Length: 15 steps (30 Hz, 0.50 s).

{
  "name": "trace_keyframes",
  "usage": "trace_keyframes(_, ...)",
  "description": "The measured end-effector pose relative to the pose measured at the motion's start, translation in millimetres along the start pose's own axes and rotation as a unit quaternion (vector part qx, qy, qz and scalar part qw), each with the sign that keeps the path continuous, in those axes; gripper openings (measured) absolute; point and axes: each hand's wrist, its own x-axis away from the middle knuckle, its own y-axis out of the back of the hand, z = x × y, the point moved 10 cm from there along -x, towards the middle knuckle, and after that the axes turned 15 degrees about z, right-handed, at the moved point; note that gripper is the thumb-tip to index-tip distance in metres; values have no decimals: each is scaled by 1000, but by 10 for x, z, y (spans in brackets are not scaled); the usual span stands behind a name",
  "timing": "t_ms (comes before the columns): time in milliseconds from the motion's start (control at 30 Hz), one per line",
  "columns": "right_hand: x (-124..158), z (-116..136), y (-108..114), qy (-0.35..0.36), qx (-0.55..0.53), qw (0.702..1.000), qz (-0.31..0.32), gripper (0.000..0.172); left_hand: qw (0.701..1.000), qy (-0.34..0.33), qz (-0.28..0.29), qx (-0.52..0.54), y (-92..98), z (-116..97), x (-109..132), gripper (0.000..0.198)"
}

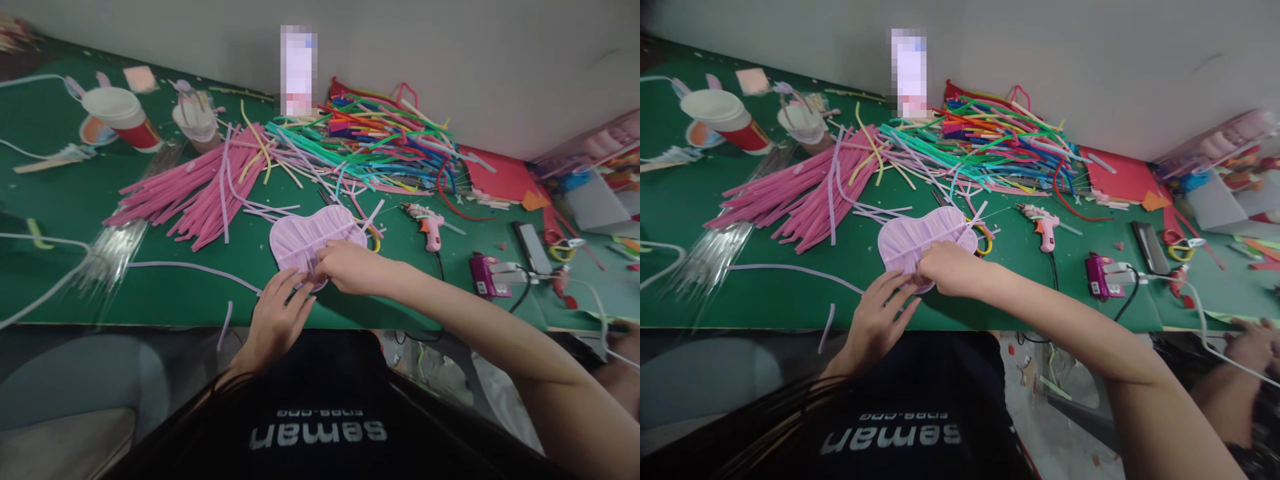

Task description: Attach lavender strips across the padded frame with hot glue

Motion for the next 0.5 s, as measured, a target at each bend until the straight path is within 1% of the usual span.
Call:
trace_keyframes(67,-1,5,1,1,4,1000,4,33,999,34,-12,-1,-2,69,-45,37)
trace_keyframes(133,-8,12,-6,7,6,1000,6,28,998,56,-5,1,-31,127,-114,39)
trace_keyframes(200,-22,33,-18,21,8,1000,5,22,998,63,26,-4,-96,159,-199,42)
trace_keyframes(233,-30,42,-21,27,9,1000,2,20,997,64,49,-12,-141,167,-240,48)
trace_keyframes(300,-47,49,-26,31,12,999,-2,17,992,68,103,-40,-242,188,-307,65)
trace_keyframes(367,-57,48,-30,30,13,999,-2,16,984,79,146,-72,-314,226,-345,79)
trace_keyframes(433,-47,42,-30,27,7,1000,1,17,977,97,167,-94,-342,285,-357,84)
trace_keyframes(500,-17,30,-15,23,-3,1000,-1,20,973,107,178,-101,-346,338,-351,83)
